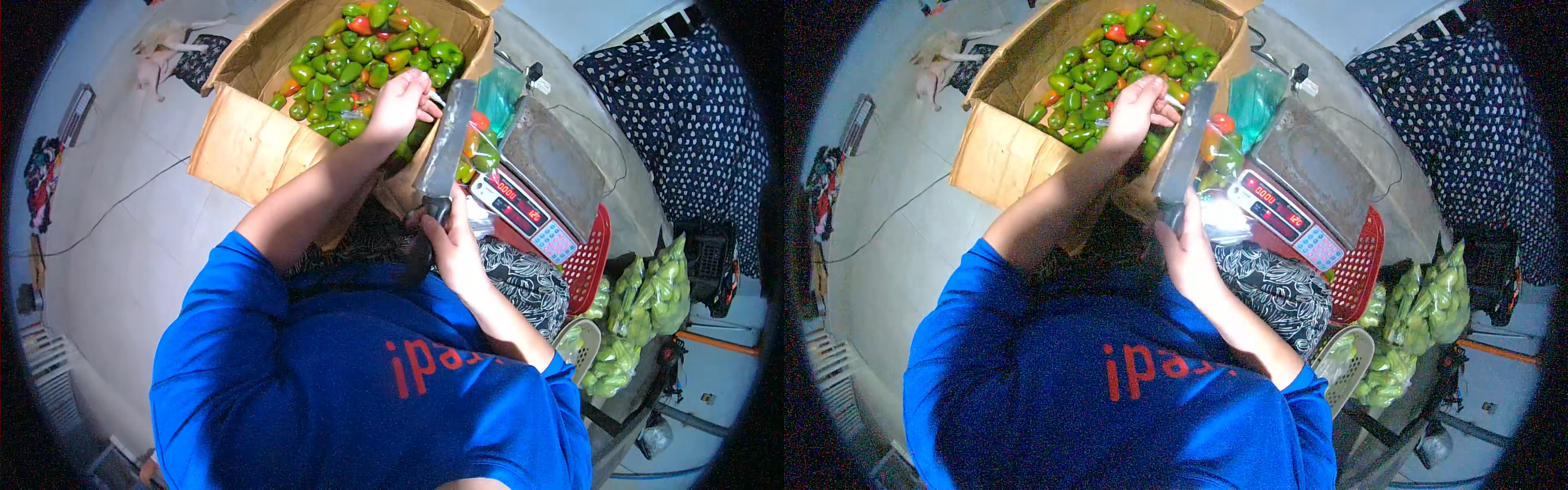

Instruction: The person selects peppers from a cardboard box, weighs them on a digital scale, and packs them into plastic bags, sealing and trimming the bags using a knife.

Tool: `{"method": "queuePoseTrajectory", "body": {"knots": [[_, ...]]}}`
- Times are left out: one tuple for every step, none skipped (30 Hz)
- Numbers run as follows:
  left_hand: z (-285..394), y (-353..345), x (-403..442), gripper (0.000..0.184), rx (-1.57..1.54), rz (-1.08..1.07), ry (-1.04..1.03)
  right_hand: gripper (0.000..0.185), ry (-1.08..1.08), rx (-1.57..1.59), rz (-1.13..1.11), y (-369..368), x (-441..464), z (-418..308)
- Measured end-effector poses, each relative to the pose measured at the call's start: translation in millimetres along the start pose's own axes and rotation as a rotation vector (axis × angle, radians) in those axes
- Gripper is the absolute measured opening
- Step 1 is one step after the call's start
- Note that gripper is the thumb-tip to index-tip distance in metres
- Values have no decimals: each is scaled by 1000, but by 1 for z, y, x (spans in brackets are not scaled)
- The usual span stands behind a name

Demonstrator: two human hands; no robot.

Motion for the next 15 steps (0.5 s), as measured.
{"method": "queuePoseTrajectory", "body": {"knots": [[0, 1, 0, 22, -19, 23, 3, 65, -15, -19, 4, 1, -1, -5], [1, 0, 0, 22, -10, 41, 16, 67, -5, -57, 32, 1, -1, -10], [3, -1, -1, 22, -2, 59, 29, 70, -4, -96, 43, 3, -2, -15], [4, -1, -1, 22, 6, 77, 43, 72, -3, -136, 54, 5, -3, -20], [2, 1, 0, 21, 34, 55, 34, 74, -9, -176, 49, 7, -4, -25], [-1, 6, 3, 21, 62, 32, 25, 76, -16, -217, 43, 9, -5, -29], [-4, 9, 5, 21, 90, 11, 16, 77, 5, -255, 69, 14, -5, -35], [-4, 8, 4, 20, 158, -8, -4, 77, 26, -292, 94, 19, -5, -39], [-4, 7, 4, 20, 226, -25, -23, 77, 4, -217, 104, 22, -5, -39], [-5, 5, 3, 21, 293, -43, -40, 78, -18, -142, 115, 26, -4, -40], [-6, 2, 1, 20, 320, -56, -15, 77, -7, -94, 129, 30, -1, -33], [-6, -2, -1, 20, 348, -71, 8, 76, -9, -21, 144, 35, 0, -29], [-6, -5, -2, 20, 375, -88, 30, 76, -11, 51, 160, 39, 2, -25], [-10, -6, 0, 20, 312, -146, 43, 75, -54, 129, 168, 42, 4, -18], [-7, -10, -1, 19, 310, -193, 58, 73, -64, 204, 169, 43, 9, -9]]}}
Point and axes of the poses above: each hand's wrist, its own x-axis towards the middle knuckle, its own y-axis out of the back of the hand, z = x × y, the point moved 7 cm from there along x, towards the middle knuckle, and after that the axes turned 12 degrees about -x, right-handed, at the moved point
